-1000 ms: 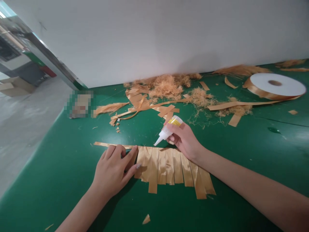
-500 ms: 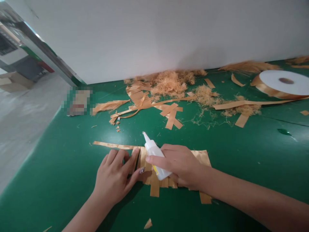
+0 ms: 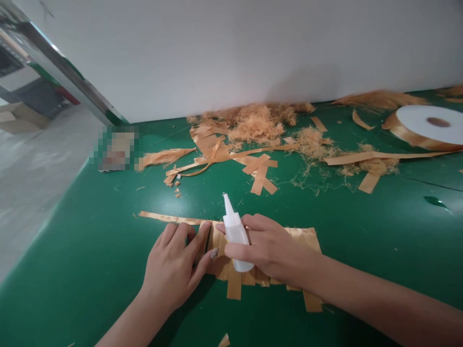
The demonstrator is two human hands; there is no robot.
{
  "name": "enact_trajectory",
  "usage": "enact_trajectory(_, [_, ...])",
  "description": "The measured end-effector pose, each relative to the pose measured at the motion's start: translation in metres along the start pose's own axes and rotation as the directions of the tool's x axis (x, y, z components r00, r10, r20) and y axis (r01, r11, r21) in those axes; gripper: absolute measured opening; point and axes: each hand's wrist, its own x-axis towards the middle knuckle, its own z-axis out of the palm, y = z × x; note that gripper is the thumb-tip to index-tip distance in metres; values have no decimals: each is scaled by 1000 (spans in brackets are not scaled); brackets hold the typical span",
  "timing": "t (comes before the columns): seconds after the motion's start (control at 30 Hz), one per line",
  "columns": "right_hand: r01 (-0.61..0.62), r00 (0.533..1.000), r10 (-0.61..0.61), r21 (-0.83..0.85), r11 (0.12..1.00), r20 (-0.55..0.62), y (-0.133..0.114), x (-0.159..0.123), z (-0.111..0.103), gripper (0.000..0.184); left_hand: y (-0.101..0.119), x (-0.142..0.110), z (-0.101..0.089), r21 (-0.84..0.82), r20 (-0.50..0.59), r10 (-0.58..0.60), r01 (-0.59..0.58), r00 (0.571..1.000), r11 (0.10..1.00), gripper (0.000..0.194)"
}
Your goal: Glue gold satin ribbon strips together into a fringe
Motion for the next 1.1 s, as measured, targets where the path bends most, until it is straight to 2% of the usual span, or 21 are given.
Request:
enact_trajectory(0.23, [-22,1000,22,-29,999,5,0,-1,5,33,0,0,0,53,28,3,-5,1000,999,42])
enact_trajectory(0.47, [-17,999,17,-10,1000,29,1,-1,4,38,3,1,1,50,-1,5,-4,1000,999,41])
enact_trajectory(1.1, [-33,999,32,12,999,34,0,0,5,37,6,1,2,93,-13,4,-3,1000,996,39])
